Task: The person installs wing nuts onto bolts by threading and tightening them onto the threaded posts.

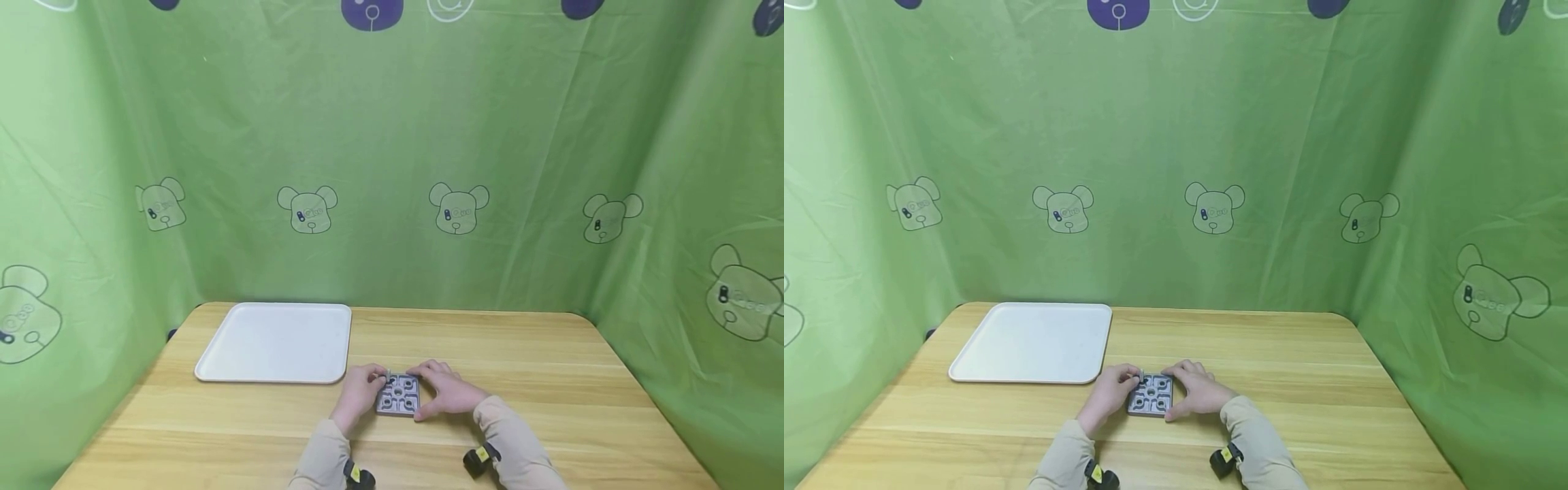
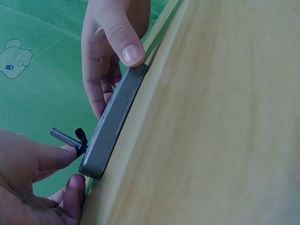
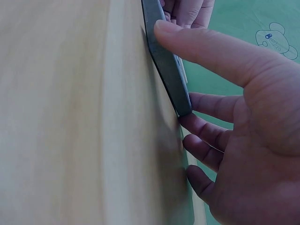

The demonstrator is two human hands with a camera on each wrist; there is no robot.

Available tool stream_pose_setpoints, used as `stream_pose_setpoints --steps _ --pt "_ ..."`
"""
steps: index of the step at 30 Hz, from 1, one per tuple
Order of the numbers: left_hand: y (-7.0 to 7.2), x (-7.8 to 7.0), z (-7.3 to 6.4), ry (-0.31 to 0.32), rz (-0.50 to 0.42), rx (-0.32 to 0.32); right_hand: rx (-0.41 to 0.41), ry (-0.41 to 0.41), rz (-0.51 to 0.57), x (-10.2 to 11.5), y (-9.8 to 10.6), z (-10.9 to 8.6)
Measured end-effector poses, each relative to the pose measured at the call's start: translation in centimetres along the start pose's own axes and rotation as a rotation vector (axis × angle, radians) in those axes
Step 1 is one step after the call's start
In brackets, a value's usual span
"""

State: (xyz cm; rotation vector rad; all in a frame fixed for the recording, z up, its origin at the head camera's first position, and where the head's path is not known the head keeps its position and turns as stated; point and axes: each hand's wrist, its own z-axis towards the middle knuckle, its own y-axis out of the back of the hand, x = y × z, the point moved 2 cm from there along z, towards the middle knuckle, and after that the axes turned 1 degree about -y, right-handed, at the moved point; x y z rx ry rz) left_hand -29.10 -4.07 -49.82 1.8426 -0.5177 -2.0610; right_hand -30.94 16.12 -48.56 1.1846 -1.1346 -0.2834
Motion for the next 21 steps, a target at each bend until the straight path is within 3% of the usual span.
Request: stream_pose_setpoints --steps 9,21 --pt "-0.17 0.22 0.27 0.101 -0.056 -0.028 -0.009 0.004 -0.006 -0.08 -0.04 0.04" --pt "-0.07 0.12 0.07 0.062 -0.043 0.002 -0.008 0.006 -0.001 -0.14 -0.05 0.02"
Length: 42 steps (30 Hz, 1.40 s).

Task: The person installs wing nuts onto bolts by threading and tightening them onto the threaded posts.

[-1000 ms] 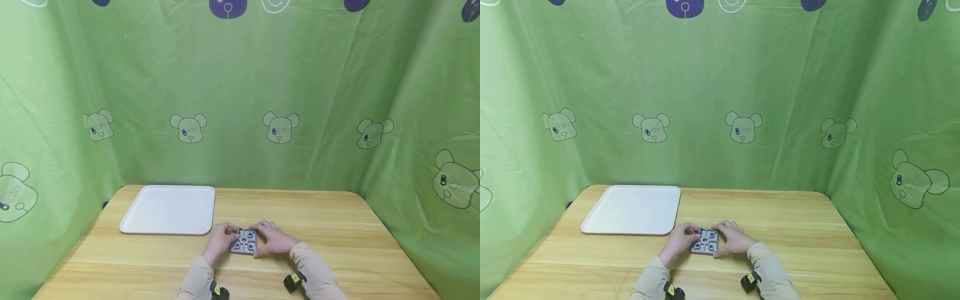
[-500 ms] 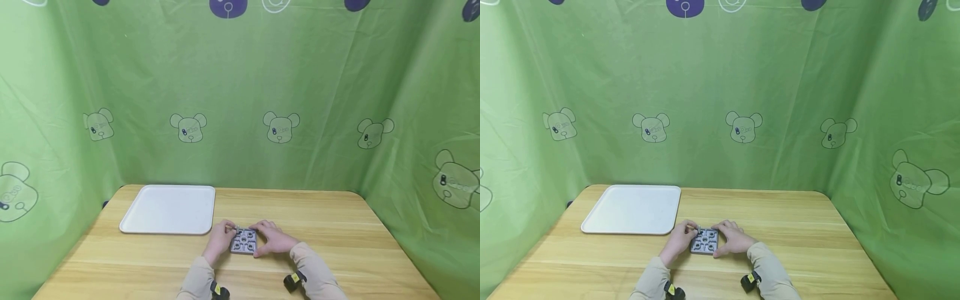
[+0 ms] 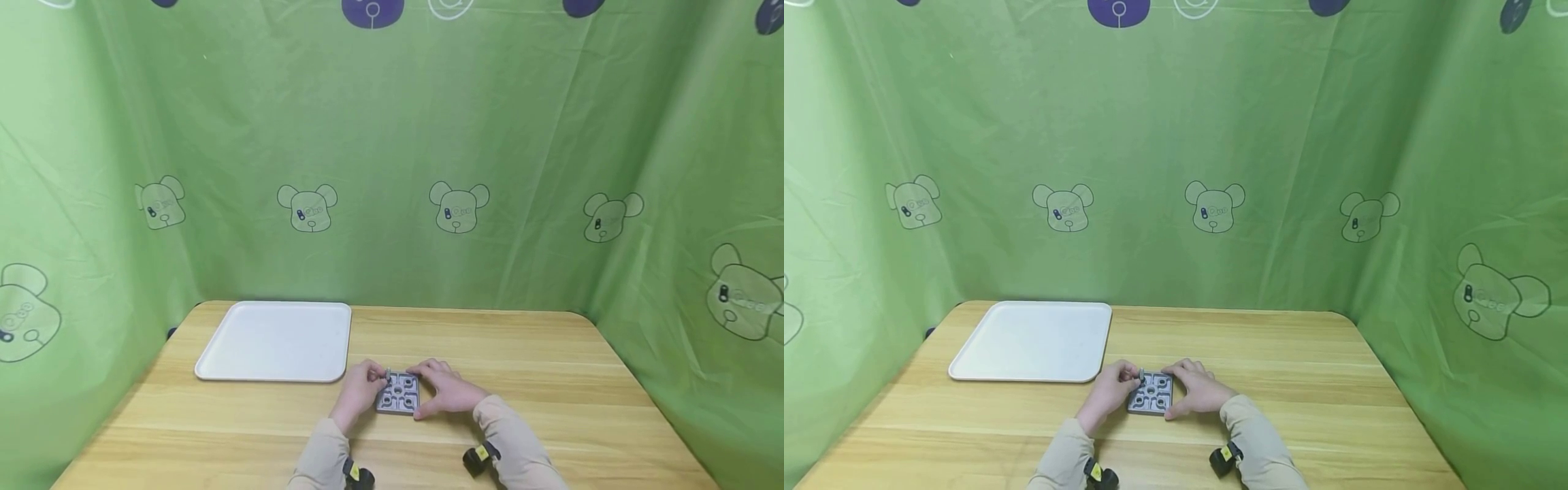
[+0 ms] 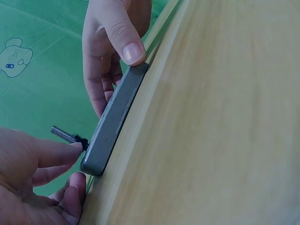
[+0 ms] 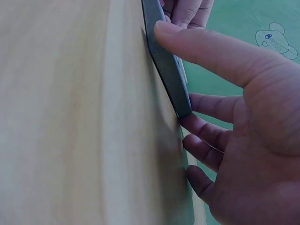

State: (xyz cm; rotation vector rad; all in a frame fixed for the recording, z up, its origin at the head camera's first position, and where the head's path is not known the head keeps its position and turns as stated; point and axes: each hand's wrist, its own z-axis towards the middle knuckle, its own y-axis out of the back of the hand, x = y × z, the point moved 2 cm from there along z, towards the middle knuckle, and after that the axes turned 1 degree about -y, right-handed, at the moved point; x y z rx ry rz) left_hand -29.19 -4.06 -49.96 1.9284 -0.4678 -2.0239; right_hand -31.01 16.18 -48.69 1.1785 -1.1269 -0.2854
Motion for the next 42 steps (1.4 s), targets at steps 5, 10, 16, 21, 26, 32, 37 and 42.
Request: stream_pose_setpoints --steps 5,10,16,21,26,32,37,42 --pt "0.17 -0.10 -0.11 -0.018 0.010 0.018 0.003 -0.006 0.008 0.04 0.03 0.00" --pt "0.26 -0.14 -0.22 -0.039 0.029 0.020 0.004 -0.003 0.007 0.08 0.04 -0.03" --pt "0.31 -0.29 -0.28 -0.036 0.063 0.026 0.001 0.000 -0.003 -0.01 -0.02 0.01" --pt "0.26 -0.32 -0.24 -0.047 0.074 0.027 0.000 0.000 0.000 -0.07 -0.03 0.05" --pt "0.15 -0.27 -0.18 -0.062 0.087 0.014 0.000 -0.005 -0.002 -0.07 -0.05 0.07" --pt "0.00 -0.11 0.06 0.013 0.037 -0.008 0.000 -0.004 0.000 0.11 -0.01 -0.01" --pt "0.01 -0.14 -0.04 0.043 -0.022 -0.016 0.000 -0.005 0.000 0.24 0.05 -0.05" --pt "0.15 -0.30 -0.24 0.020 -0.021 -0.014 0.002 -0.008 0.003 0.27 0.08 -0.04"
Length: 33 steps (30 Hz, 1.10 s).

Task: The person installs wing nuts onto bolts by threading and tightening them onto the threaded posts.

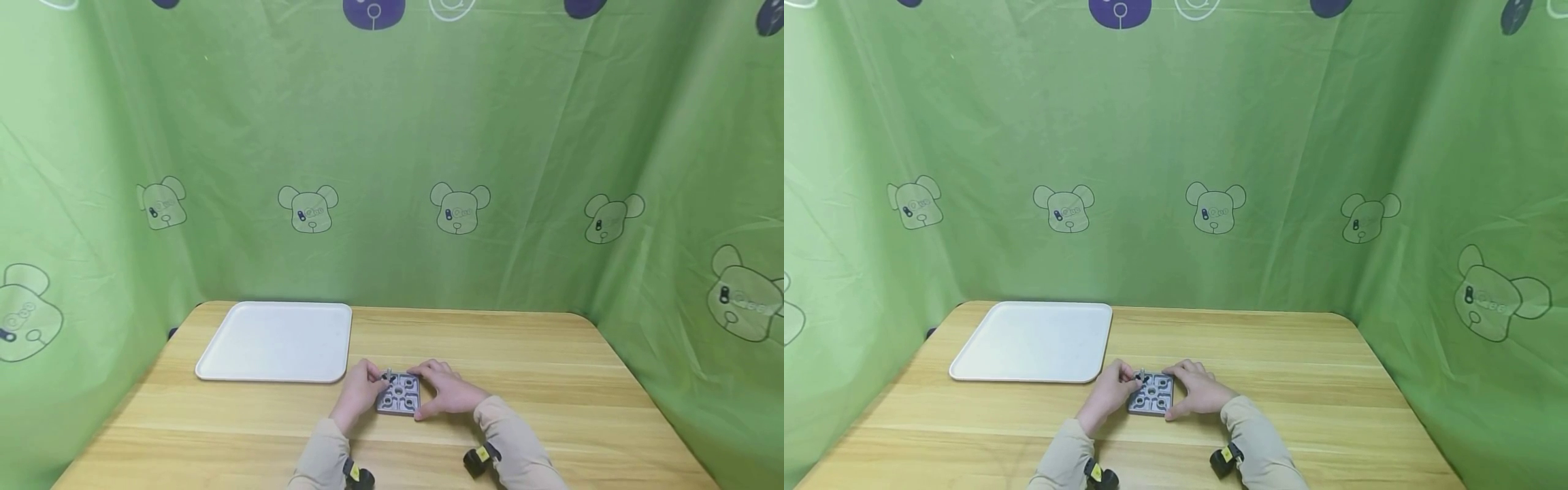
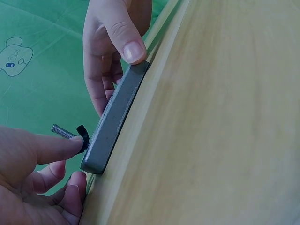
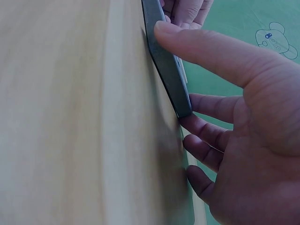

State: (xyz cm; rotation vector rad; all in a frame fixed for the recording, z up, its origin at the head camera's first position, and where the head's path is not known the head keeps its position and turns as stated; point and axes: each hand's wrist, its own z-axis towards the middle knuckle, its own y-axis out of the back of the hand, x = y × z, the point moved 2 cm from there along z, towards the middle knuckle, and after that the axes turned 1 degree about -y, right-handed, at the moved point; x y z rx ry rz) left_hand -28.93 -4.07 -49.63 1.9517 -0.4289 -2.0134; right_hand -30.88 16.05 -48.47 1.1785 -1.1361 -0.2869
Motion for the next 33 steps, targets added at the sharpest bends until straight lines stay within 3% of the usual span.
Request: stream_pose_setpoints --steps 13,33 --pt "0.09 -0.04 0.10 -0.001 0.036 0.034 0.001 -0.001 0.009 0.02 0.02 -0.01" --pt "0.23 -0.15 -0.01 -0.073 0.086 0.060 0.002 0.002 0.015 0.01 0.04 0.00"
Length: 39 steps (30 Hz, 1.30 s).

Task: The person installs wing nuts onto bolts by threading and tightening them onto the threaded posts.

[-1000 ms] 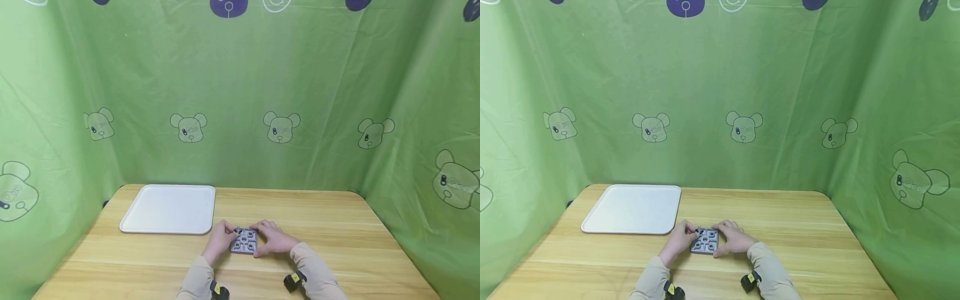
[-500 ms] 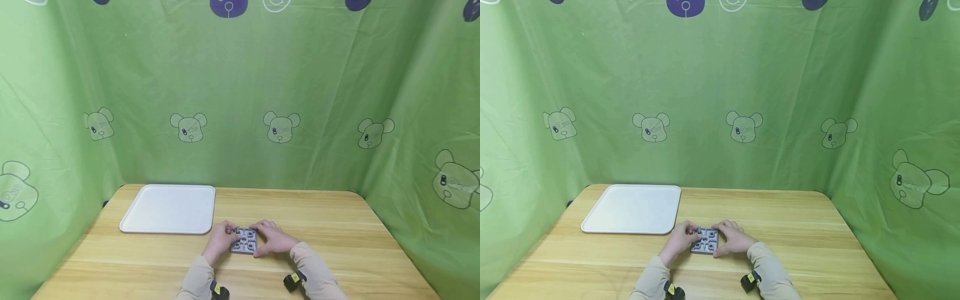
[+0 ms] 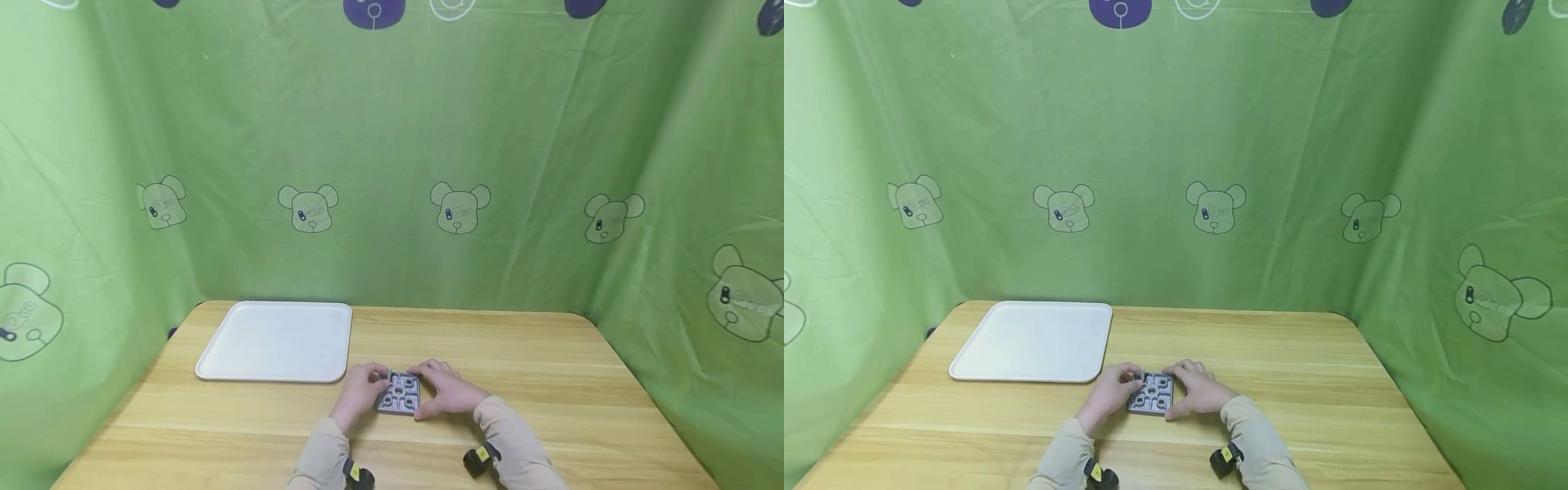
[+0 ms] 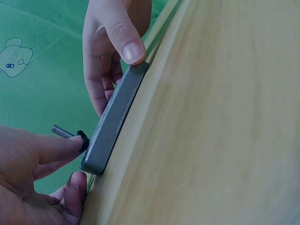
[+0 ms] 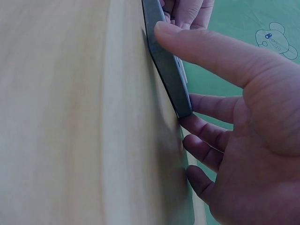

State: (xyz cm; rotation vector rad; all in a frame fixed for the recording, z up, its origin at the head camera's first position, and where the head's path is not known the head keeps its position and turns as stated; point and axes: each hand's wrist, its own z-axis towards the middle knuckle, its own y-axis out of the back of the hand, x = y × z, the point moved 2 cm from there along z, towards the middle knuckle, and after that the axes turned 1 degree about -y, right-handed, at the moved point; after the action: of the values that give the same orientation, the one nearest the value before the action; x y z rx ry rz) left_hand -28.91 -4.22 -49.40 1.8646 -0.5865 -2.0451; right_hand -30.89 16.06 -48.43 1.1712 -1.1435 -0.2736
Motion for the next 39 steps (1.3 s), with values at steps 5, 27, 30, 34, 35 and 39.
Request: stream_pose_setpoints --steps 5,27,30,34,35,39 --pt "-0.18 0.16 0.14 -0.022 0.021 -0.016 0.003 -0.002 -0.005 -0.03 -0.02 0.01" --pt "-0.09 0.13 -0.13 0.045 -0.096 -0.038 -0.001 0.014 -0.026 -0.22 -0.12 0.06" --pt "-0.06 0.15 -0.12 0.042 -0.087 -0.032 0.000 0.011 -0.021 -0.25 -0.14 0.05" --pt "-0.07 0.18 -0.04 0.046 -0.080 -0.023 -0.002 0.008 -0.024 -0.29 -0.17 0.06" --pt "-0.08 0.19 -0.02 0.048 -0.079 -0.020 -0.003 0.009 -0.024 -0.29 -0.16 0.06" --pt "-0.09 0.21 0.04 0.048 -0.078 -0.016 -0.004 0.010 -0.023 -0.34 -0.17 0.10"
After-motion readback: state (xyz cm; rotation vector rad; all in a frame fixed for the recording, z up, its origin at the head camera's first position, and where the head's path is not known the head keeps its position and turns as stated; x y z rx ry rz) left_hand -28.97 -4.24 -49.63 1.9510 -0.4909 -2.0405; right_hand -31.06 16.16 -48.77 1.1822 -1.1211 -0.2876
